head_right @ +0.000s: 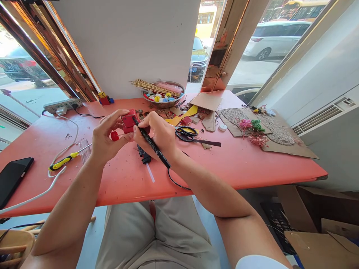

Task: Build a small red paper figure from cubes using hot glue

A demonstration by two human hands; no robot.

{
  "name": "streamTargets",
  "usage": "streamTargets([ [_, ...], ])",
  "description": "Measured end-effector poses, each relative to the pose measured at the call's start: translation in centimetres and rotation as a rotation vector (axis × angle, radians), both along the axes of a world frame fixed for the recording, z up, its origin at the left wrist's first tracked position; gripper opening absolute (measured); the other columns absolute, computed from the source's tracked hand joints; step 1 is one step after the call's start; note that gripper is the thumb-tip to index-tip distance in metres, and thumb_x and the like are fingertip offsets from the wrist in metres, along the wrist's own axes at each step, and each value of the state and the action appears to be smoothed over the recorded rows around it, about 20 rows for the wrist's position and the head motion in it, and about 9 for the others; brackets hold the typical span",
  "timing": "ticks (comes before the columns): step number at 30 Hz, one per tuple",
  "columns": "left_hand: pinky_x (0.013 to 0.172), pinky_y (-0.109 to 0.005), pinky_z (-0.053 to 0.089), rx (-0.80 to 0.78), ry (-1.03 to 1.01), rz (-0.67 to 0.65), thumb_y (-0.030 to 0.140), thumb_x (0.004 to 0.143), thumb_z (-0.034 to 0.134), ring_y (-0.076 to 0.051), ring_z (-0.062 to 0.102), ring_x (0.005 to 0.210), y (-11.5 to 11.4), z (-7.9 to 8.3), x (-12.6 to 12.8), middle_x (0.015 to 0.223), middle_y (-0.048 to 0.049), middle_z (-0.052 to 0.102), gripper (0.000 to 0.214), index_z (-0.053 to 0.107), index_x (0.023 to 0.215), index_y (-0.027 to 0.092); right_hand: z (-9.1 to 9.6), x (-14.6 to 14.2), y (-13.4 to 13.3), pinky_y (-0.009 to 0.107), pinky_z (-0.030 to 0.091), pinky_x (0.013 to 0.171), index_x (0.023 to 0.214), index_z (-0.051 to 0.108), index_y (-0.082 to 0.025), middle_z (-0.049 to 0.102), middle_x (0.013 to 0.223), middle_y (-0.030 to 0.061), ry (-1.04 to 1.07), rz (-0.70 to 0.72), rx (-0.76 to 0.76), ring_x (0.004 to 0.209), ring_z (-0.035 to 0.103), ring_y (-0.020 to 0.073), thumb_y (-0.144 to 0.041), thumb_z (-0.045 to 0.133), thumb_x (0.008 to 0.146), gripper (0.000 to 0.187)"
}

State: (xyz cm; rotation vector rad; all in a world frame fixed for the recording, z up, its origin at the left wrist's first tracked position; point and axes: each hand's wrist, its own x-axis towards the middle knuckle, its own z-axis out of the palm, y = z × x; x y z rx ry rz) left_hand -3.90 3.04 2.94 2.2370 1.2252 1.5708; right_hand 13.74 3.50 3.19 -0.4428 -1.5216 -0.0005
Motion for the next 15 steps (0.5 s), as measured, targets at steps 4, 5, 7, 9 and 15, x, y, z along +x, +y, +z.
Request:
streamTargets([
  [4,0.091,-0.041,0.064,-0.005,-0.004,0.001,0.047,0.086,0.084,-0.021,0.077,0.090,-0.02,0.02,0.01,0.108,-0.0036,0.083,0.043,0.076,0.125,0.030,0.03,0.05,0.01,0.024,0.055,0.060,0.084,0.052,-0.027,0.058,0.073,-0.0070,0.012,0.018,-0.013,0.063,0.062,0.0105,-0.012,0.066,0.091,0.022],
  [5,0.090,-0.040,0.064,-0.006,-0.006,0.002,0.047,0.086,0.084,-0.021,0.077,0.090,-0.02,0.02,0.01,0.108,-0.0036,0.083,0.043,0.076,0.125,0.030,0.05,0.09,0.00,0.024,0.055,0.061,0.084,0.052,-0.027,0.059,0.073,-0.0070,0.013,0.021,-0.018,0.064,0.063,0.0108,-0.012,0.066,0.091,0.021],
  [7,0.090,-0.040,0.064,-0.006,-0.009,0.002,0.047,0.086,0.084,-0.021,0.077,0.090,0.01,0.00,-0.01,0.108,-0.0033,0.083,0.042,0.076,0.125,0.031,0.10,0.16,-0.05,0.025,0.056,0.061,0.083,0.051,-0.027,0.059,0.073,-0.0068,0.003,0.023,-0.026,0.064,0.063,0.0112,-0.013,0.066,0.091,0.022],
  [9,0.090,-0.041,0.064,-0.004,-0.013,-0.003,0.048,0.087,0.083,-0.021,0.077,0.089,0.04,-0.01,-0.06,0.108,-0.0030,0.083,0.042,0.076,0.125,0.031,0.13,0.22,-0.09,0.025,0.055,0.061,0.082,0.050,-0.027,0.059,0.072,-0.0065,-0.010,0.018,-0.032,0.063,0.063,0.0114,-0.013,0.066,0.090,0.022],
  [15,0.090,-0.040,0.063,-0.007,-0.003,-0.014,0.050,0.089,0.081,-0.021,0.077,0.090,0.05,0.08,-0.18,0.110,-0.0032,0.083,0.042,0.076,0.125,0.031,0.14,0.03,-0.05,0.025,0.057,0.060,0.082,0.049,-0.027,0.059,0.072,-0.0066,-0.013,-0.014,-0.030,0.062,0.064,0.0117,-0.013,0.065,0.089,0.022],
])
